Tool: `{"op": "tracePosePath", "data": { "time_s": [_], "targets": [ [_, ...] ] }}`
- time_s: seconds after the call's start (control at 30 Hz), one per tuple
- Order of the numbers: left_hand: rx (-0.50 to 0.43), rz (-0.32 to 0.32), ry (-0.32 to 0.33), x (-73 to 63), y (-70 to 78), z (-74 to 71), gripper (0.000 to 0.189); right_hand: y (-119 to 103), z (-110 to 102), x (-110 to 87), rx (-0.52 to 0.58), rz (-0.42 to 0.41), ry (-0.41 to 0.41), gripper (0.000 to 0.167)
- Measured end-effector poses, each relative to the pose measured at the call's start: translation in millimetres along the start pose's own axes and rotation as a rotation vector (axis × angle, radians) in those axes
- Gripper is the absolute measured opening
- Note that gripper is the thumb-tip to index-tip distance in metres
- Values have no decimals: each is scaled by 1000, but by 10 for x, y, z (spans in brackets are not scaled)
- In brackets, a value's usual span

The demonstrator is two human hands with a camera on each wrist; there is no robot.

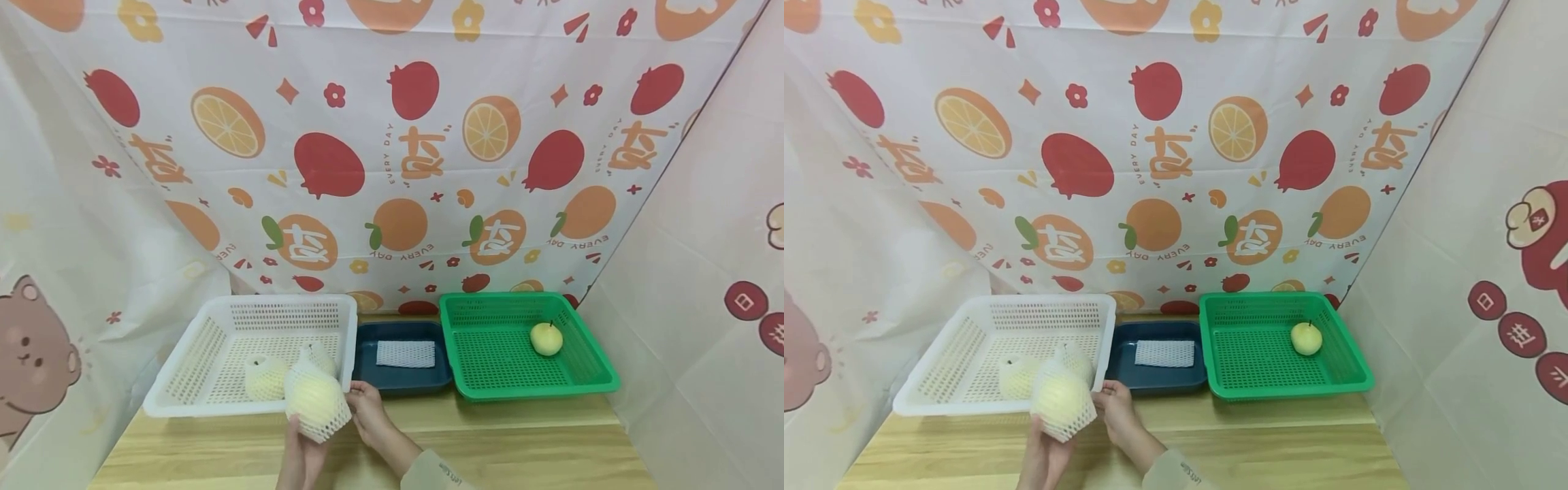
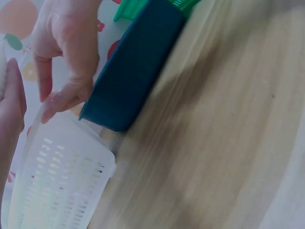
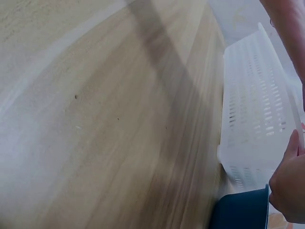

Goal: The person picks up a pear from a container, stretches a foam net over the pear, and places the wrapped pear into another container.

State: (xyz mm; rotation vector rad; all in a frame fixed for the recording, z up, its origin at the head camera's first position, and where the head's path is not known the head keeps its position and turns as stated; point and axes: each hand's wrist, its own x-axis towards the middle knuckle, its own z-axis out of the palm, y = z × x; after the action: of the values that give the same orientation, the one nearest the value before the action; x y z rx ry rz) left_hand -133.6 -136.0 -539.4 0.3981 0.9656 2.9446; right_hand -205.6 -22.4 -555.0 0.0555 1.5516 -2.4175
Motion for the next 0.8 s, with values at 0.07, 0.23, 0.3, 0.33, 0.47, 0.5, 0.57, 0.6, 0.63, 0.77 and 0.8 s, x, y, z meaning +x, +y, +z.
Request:
{"op": "tracePosePath", "data": {
  "time_s": [0.07, 0.23, 0.3, 0.33, 0.47, 0.5, 0.57, 0.6, 0.63, 0.77, 0.8],
  "targets": [
    [-143, 36, -111, 17, 36, -43, 42, 1, 6, -13, 25, 6, 8, 29],
    [-214, 132, -153, 57, 172, -113, 45, 6, 6, -19, 94, 7, 4, 30],
    [-109, 164, -37, 62, 245, -103, 40, 4, 2, -16, 111, 8, -3, 30],
    [-55, 176, 32, 63, 282, -94, 39, -2, 2, -16, 119, 12, -4, 30],
    [77, 195, 263, 66, 416, -71, 41, -14, -2, -15, 123, 17, -15, 29],
    [87, 188, 295, 64, 448, -79, 42, -17, -2, -15, 122, 17, -16, 29],
    [104, 182, 320, 60, 506, -112, 44, -18, -2, -14, 119, 19, -14, 28],
    [88, 180, 314, 56, 536, -141, 45, -17, -1, -12, 118, 17, -14, 28],
    [74, 190, 286, 55, 567, -175, 47, -18, 0, -12, 113, 16, -14, 28],
    [0, 248, 99, 56, 710, -335, 50, -27, 11, -11, 106, 20, -14, 27],
    [-13, 259, 63, 62, 758, -367, 50, -29, 14, -11, 106, 20, -15, 27]
  ]
}}
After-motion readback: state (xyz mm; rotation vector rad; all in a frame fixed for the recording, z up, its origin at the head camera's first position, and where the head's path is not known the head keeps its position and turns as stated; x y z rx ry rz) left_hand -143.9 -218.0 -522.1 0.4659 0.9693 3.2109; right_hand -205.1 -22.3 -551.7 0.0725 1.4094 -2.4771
